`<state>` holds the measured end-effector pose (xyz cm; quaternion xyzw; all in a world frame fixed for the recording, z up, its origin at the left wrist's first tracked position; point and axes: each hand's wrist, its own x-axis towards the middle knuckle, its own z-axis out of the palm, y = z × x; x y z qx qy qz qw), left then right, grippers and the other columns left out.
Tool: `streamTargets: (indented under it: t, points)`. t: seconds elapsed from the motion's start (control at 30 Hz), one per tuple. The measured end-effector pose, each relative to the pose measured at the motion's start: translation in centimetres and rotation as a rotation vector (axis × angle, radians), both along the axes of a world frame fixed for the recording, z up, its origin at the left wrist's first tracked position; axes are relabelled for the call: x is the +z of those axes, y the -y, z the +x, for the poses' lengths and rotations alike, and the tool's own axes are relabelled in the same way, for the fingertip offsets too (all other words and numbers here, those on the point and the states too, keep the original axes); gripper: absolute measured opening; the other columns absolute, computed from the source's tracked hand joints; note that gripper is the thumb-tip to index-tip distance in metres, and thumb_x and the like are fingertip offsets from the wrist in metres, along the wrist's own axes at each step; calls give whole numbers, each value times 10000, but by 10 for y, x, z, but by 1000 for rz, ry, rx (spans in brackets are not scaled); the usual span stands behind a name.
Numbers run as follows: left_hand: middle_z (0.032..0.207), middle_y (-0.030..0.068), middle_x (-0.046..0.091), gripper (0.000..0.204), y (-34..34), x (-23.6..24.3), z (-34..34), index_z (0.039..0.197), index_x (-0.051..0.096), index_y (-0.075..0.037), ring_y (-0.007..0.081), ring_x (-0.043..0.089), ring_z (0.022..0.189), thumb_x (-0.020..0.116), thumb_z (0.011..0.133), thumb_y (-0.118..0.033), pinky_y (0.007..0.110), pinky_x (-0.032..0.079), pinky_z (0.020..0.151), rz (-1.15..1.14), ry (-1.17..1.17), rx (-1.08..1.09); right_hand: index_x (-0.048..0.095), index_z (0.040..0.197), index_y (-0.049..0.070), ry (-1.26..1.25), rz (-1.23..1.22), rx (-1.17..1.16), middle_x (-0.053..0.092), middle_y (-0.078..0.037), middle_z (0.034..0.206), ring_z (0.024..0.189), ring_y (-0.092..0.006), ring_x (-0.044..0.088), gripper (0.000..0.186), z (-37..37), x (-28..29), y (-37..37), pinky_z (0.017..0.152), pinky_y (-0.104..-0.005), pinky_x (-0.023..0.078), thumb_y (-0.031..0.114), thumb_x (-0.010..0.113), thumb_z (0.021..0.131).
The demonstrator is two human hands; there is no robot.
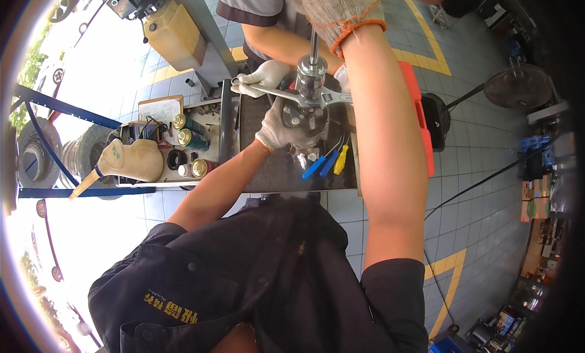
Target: The person uses a socket wrench and other hand tools to loosen and remove bolts from a mechanical assembly on a workbench. The person then separates the assembly into two parts and places them on the bench.
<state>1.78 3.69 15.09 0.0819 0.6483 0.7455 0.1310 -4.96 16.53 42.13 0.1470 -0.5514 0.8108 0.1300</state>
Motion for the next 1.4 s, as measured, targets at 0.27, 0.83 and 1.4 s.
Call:
streamTargets:
  t: [0.27,0.83,1.4]
  points:
    - [1400,114,829,1019,8,-42,-16,1567,508,-28,202,795,1282,1094,748,-186,409,653,1147,29,-149,-30,594,821,203,-45,40,-104,498,89,613,414,-71,406,400,-1,5,5,392,-274,271,322,857,1099]
    - [1444,131,803,1047,8,-30,-11,1600,514,-30,221,783,1310,1072,757,-302,397,644,1144,-1,-88,-41,638,742,183,-30,42,-53,522,68,578,382,-95,399,461,-12,1,0,377,-280,266,361,888,1087]
    - [1247,26,848,381,-2,-4,-5,1354,700,-121,204,770,1198,738,1069,-370,414,519,1303,210,167,-5,705,845,234,-43,-80,-44,539,126,639,461,-38,459,328,-4,1,6,419,-231,289,349,878,1098]
